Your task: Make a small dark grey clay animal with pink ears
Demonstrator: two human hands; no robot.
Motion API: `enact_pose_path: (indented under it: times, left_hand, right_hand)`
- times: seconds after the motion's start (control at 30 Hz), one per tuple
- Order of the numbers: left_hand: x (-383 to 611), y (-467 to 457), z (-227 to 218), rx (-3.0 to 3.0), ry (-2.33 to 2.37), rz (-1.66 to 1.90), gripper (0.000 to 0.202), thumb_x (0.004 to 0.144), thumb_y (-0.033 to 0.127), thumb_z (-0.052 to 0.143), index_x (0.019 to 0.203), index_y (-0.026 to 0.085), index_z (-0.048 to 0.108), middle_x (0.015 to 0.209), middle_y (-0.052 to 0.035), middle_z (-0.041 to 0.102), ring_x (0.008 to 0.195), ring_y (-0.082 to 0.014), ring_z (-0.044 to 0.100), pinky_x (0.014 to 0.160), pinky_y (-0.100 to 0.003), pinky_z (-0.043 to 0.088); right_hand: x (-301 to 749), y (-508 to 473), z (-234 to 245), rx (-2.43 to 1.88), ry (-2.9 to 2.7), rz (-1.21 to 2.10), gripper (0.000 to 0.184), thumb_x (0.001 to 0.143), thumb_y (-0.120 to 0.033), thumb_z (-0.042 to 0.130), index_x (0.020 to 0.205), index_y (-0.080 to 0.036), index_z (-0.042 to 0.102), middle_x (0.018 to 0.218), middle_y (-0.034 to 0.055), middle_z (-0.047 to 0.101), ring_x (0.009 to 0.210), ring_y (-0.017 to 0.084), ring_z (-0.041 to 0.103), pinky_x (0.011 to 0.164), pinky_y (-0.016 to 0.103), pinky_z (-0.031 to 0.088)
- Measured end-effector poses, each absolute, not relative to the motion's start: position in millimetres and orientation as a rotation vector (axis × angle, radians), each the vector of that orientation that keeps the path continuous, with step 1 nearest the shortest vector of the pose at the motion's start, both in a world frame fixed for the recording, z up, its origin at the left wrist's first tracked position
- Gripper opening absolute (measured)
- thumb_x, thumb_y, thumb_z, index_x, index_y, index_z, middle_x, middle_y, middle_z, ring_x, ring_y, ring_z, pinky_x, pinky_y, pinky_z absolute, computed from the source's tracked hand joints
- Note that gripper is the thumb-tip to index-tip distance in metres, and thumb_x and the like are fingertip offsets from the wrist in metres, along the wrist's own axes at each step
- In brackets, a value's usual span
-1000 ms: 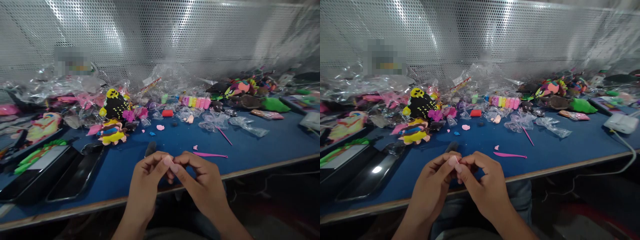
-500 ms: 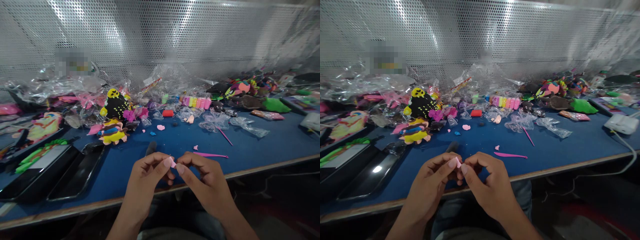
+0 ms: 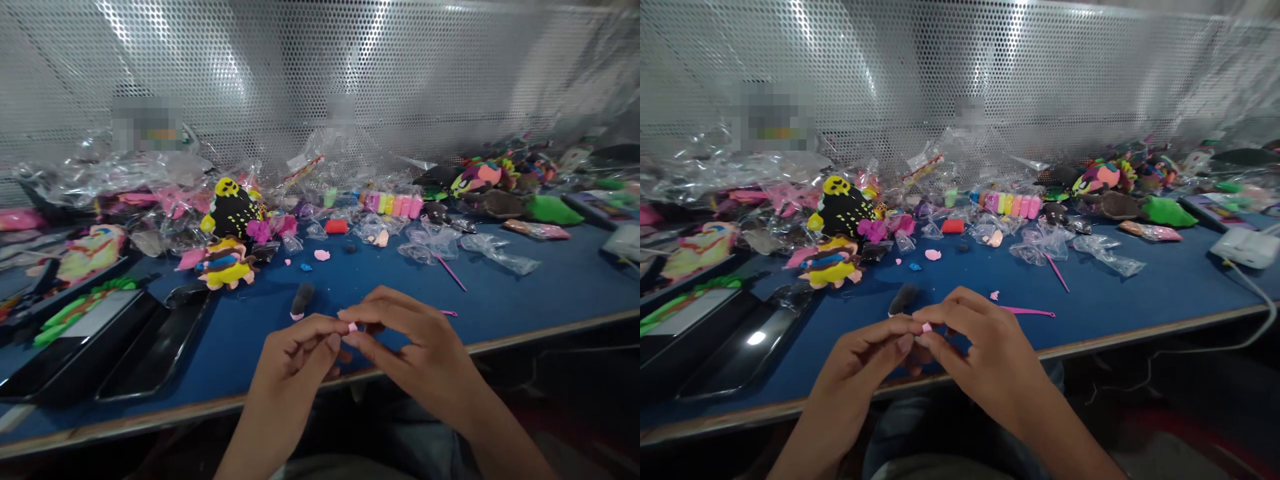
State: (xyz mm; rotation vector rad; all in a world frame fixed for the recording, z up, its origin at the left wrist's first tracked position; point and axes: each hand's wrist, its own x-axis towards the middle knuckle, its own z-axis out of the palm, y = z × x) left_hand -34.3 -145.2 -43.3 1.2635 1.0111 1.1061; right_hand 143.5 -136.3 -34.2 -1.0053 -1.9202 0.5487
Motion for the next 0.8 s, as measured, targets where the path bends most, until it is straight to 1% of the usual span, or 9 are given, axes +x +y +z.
enact_pose_path:
  times: [0.07, 0.13, 0.2, 0.23, 0.37, 0.47, 0.57, 0.67, 0.8]
  left_hand:
    - [-35.2, -146.2, -44.3, 1.214, 1.012, 1.080, 0.019, 0.086, 0.033, 0.067, 0.096, 0.021, 0.078, 0.081, -0.0042, 0.072, 0.071, -0.0136, 0.063, 0.066, -0.022, 0.053]
    - [-35.7, -146.6, -44.4, 1.176, 0.990, 1.054, 0.022, 0.085, 0.034, 0.067, 0.102, 0.022, 0.076, 0.089, -0.0053, 0.073, 0.072, -0.0141, 0.064, 0.067, -0.023, 0.054]
    - [-35.1, -146.7, -43.7, 1.172, 0.971, 1.052, 0.026, 0.084, 0.035, 0.069, 0.107, 0.023, 0.073, 0.094, -0.0058, 0.073, 0.074, -0.0147, 0.065, 0.066, -0.023, 0.054]
    - [-34.1, -146.8, -43.2, 1.187, 0.974, 1.059, 0.026, 0.083, 0.036, 0.070, 0.106, 0.023, 0.073, 0.095, -0.0059, 0.073, 0.076, -0.0150, 0.065, 0.066, -0.023, 0.054]
    - [-27.9, -146.9, -43.3, 1.315, 1.011, 1.076, 0.019, 0.081, 0.036, 0.073, 0.090, 0.019, 0.071, 0.088, -0.0053, 0.072, 0.080, -0.0165, 0.067, 0.069, -0.023, 0.053]
    - [-23.1, -146.1, -45.1, 1.408, 1.072, 1.111, 0.016, 0.080, 0.033, 0.073, 0.086, 0.019, 0.069, 0.085, -0.0044, 0.072, 0.079, -0.0175, 0.067, 0.068, -0.024, 0.052]
    - [-19.3, -144.8, -47.0, 1.500, 1.142, 1.187, 0.011, 0.079, 0.029, 0.073, 0.082, 0.019, 0.068, 0.078, -0.0024, 0.070, 0.071, -0.0156, 0.065, 0.064, -0.023, 0.051]
    - [-15.4, -145.2, -48.1, 1.549, 1.149, 1.284, 0.008, 0.078, 0.026, 0.074, 0.079, 0.020, 0.069, 0.073, -0.0005, 0.068, 0.064, -0.0128, 0.061, 0.060, -0.021, 0.049]
    - [-10.8, -147.6, -47.4, 1.484, 1.133, 1.407, 0.007, 0.077, 0.024, 0.075, 0.075, 0.020, 0.070, 0.074, -0.0008, 0.067, 0.064, -0.0129, 0.061, 0.061, -0.021, 0.049]
  right_hand:
    - [144.2, -136.0, -33.5, -0.991, -1.909, 0.511, 0.015, 0.089, -0.018, 0.064, 0.097, -0.026, 0.073, 0.088, 0.0017, 0.068, 0.075, 0.012, 0.065, 0.067, 0.023, 0.050]
    - [143.7, -136.4, -32.2, -0.996, -1.857, 0.514, 0.011, 0.088, -0.017, 0.065, 0.089, -0.024, 0.072, 0.083, 0.0013, 0.068, 0.070, 0.012, 0.063, 0.065, 0.022, 0.050]
    - [142.5, -136.7, -31.3, -1.020, -1.749, 0.602, 0.006, 0.085, -0.019, 0.067, 0.081, -0.022, 0.070, 0.076, 0.0006, 0.067, 0.065, 0.011, 0.061, 0.060, 0.022, 0.049]
    - [142.0, -136.4, -31.4, -1.032, -1.678, 0.679, 0.005, 0.084, -0.021, 0.069, 0.079, -0.021, 0.069, 0.073, 0.0004, 0.067, 0.062, 0.011, 0.061, 0.057, 0.022, 0.049]
    - [141.7, -132.9, -38.7, -1.027, -1.416, 1.080, 0.015, 0.079, -0.033, 0.075, 0.079, -0.019, 0.070, 0.067, 0.0000, 0.067, 0.054, 0.010, 0.057, 0.049, 0.020, 0.047]
    - [142.2, -129.8, -46.9, -1.002, -1.285, 1.304, 0.019, 0.076, -0.036, 0.079, 0.082, -0.019, 0.072, 0.067, -0.0008, 0.066, 0.052, 0.008, 0.054, 0.047, 0.019, 0.046]
    - [140.9, -129.1, -50.4, -0.963, -1.176, 1.410, 0.022, 0.071, -0.036, 0.082, 0.078, -0.018, 0.072, 0.067, -0.0012, 0.063, 0.055, 0.008, 0.053, 0.049, 0.018, 0.046]
    - [138.3, -130.6, -48.2, -0.920, -1.094, 1.531, 0.025, 0.070, -0.038, 0.084, 0.074, -0.017, 0.071, 0.064, -0.0028, 0.060, 0.053, 0.006, 0.049, 0.049, 0.017, 0.043]
    - [136.6, -133.3, -43.1, -0.914, -1.062, 1.605, 0.026, 0.068, -0.037, 0.085, 0.072, -0.018, 0.068, 0.061, -0.0040, 0.059, 0.052, 0.006, 0.049, 0.049, 0.017, 0.041]
